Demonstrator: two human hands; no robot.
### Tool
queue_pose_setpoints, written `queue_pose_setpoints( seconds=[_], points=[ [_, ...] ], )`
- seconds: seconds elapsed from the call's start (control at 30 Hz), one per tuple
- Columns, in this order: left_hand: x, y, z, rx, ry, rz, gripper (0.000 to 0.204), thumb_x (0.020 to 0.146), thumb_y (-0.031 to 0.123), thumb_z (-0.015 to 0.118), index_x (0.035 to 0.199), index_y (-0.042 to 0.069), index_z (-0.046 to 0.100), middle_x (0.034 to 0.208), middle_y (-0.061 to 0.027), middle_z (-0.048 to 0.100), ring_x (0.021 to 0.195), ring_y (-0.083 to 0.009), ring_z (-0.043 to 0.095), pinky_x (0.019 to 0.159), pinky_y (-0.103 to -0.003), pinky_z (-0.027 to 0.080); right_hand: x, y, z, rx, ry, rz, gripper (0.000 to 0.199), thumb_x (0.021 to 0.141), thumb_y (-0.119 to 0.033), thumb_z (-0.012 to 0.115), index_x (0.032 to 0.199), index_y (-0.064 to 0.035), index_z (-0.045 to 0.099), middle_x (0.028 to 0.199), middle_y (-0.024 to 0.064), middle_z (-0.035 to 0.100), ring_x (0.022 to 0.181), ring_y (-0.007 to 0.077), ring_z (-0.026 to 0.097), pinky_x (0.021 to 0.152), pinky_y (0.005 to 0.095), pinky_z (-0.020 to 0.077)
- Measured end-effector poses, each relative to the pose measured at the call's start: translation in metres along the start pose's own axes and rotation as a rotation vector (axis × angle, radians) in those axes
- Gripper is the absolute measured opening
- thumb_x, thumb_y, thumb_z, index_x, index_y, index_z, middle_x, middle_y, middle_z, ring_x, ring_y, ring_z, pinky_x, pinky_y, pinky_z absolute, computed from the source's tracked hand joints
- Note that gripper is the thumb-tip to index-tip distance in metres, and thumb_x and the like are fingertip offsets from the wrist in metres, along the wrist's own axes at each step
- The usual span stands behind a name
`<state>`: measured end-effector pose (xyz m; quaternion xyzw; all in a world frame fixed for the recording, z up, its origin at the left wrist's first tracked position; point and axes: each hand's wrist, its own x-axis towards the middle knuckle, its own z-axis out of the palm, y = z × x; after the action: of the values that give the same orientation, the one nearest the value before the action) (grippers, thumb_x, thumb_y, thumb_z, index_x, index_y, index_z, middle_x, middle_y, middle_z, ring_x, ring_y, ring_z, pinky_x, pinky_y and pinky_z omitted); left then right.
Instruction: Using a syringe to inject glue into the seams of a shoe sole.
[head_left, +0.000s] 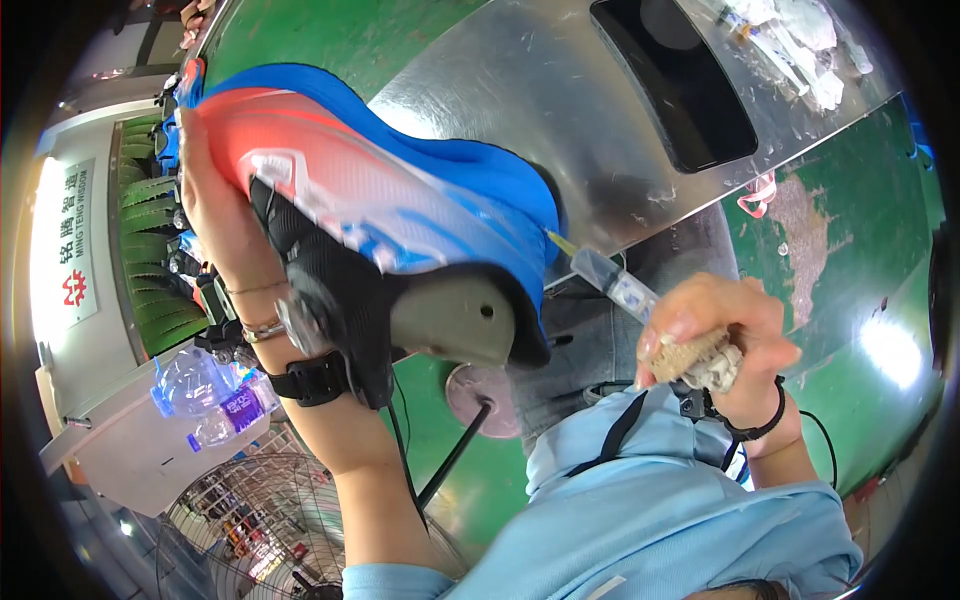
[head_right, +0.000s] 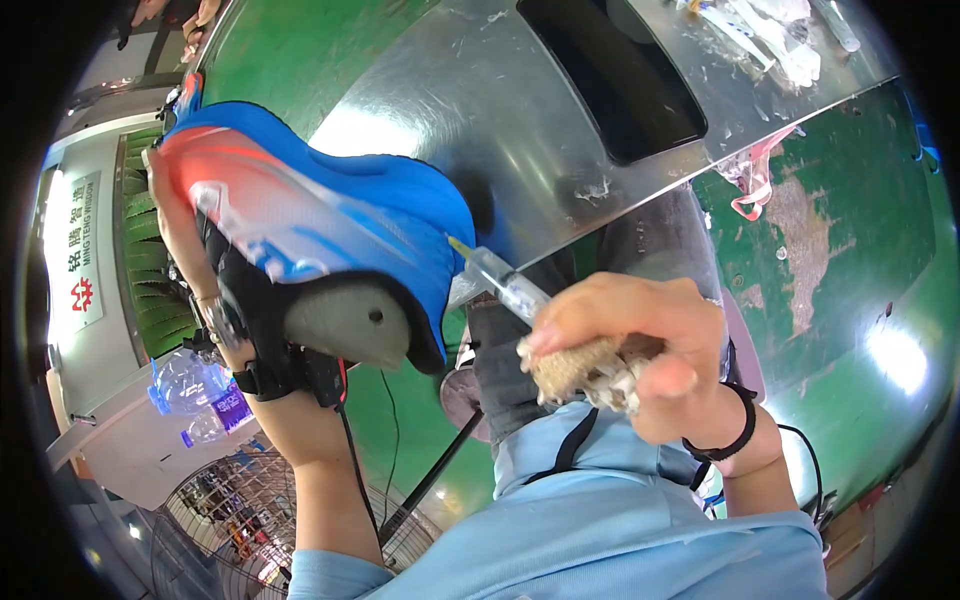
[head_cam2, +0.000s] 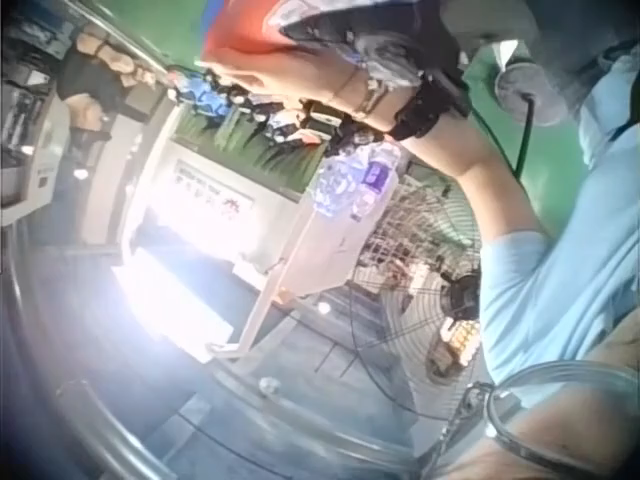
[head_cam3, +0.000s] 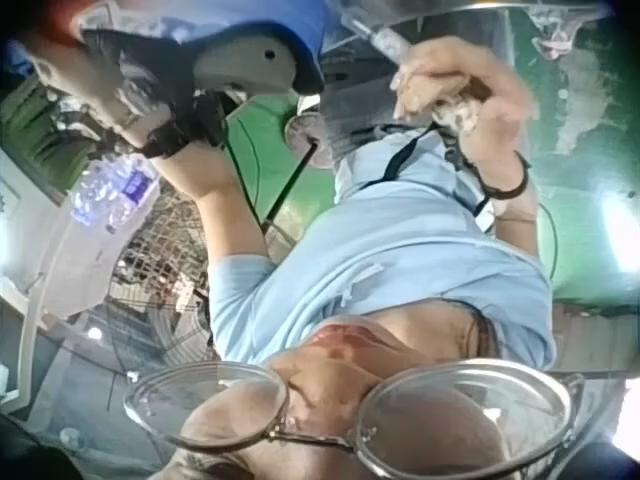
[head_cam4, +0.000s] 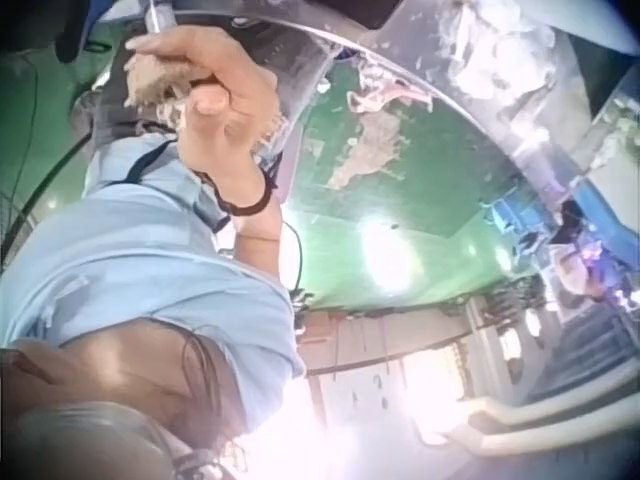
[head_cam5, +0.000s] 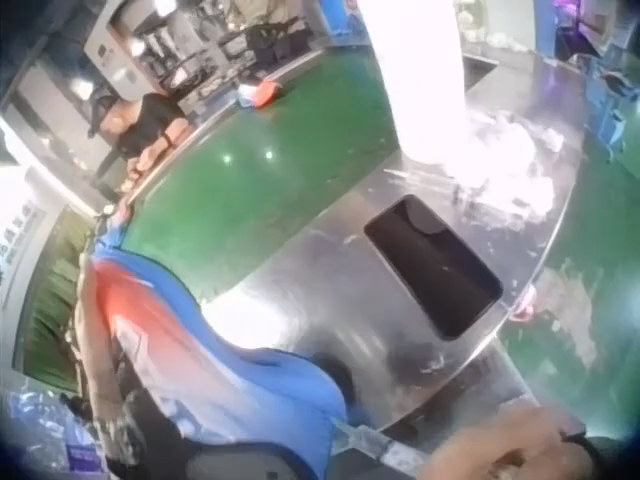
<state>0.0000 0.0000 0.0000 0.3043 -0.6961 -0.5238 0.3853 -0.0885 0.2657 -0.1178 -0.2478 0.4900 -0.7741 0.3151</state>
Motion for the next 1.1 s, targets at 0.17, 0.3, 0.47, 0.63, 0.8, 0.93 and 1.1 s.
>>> queue_pose_setpoints(
  seconds=[0.17,0.3,0.47,0.63,0.8,0.93,1.1],
  points=[
    [0.07,-0.08,0.015,0.063,-0.005,-0.205,0.031,0.086,0.031,0.056,0.088,0.001,0.063,0.08,-0.0026,0.062,0.066,-0.0091,0.057,0.058,-0.022,0.045,0.005,0.013,-0.002,0.113,0.104,0.02,0.072,0.086,-0.059,0.033,0.095,0.0084,0.056,0.076,0.0157,0.061,0.061,0.0174,0.061,0.052,0.0271,0.0492],
    [0.042,-0.076,-0.021,0.104,-0.146,-0.16,0.032,0.092,0.024,0.044,0.109,-0.002,0.053,0.103,-0.0112,0.059,0.085,-0.0148,0.062,0.07,-0.028,0.054,0.012,0.015,0.004,0.236,0.096,-0.015,0.059,0.091,-0.047,0.036,0.098,0.0084,0.055,0.073,0.0129,0.06,0.059,0.0131,0.057,0.053,0.0236,0.0464],
    [-0.034,-0.044,-0.074,0.341,-0.051,-0.348,0.027,0.091,0.019,0.048,0.108,-0.001,0.052,0.104,-0.008,0.057,0.093,-0.0124,0.055,0.081,-0.026,0.045,0.014,0.015,0.006,0.293,0.097,-0.004,0.051,0.094,-0.039,0.034,0.098,0.0068,0.055,0.072,0.0112,0.059,0.059,0.0119,0.056,0.053,0.0226,0.0456],
    [-0.123,-0.014,-0.088,0.284,-0.125,-0.581,0.042,0.087,0.004,0.046,0.128,-0.005,0.037,0.124,-0.0151,0.046,0.106,-0.017,0.052,0.09,-0.028,0.041,0.006,0.011,0.013,0.319,0.083,0.066,0.053,0.094,-0.042,0.032,0.101,0.0063,0.054,0.078,0.0125,0.059,0.061,0.0129,0.057,0.054,0.0237,0.0473],
    [-0.206,-0.047,-0.067,-0.197,-0.187,-0.968,0.039,0.078,0.007,0.062,0.111,-0.005,0.044,0.104,-0.0109,0.056,0.093,-0.0177,0.057,0.083,-0.031,0.045,-0.002,-0.001,0.017,0.272,0.084,0.143,0.058,0.093,-0.046,0.026,0.102,0.0054,0.052,0.08,0.0135,0.059,0.061,0.0138,0.058,0.053,0.0244,0.048],
    [-0.239,-0.083,-0.04,-0.506,-0.249,-1.08,0.039,0.068,0.007,0.073,0.098,-0.005,0.051,0.094,-0.0114,0.062,0.087,-0.017,0.06,0.08,-0.031,0.047,-0.01,-0.013,0.019,0.236,0.02,0.158,0.06,0.093,-0.047,0.024,0.101,0.0059,0.051,0.074,0.0126,0.059,0.06,0.0127,0.057,0.053,0.0231,0.047],
    [-0.231,-0.096,-0.02,-0.618,-0.414,-0.978,0.038,0.066,0.006,0.074,0.096,-0.011,0.059,0.091,-0.0143,0.064,0.084,-0.0188,0.063,0.081,-0.032,0.048,-0.024,-0.022,0.019,0.184,0.007,0.195,0.062,0.093,-0.048,0.023,0.101,0.0054,0.052,0.076,0.0133,0.06,0.06,0.0123,0.057,0.053,0.023,0.0469]
  ],
)
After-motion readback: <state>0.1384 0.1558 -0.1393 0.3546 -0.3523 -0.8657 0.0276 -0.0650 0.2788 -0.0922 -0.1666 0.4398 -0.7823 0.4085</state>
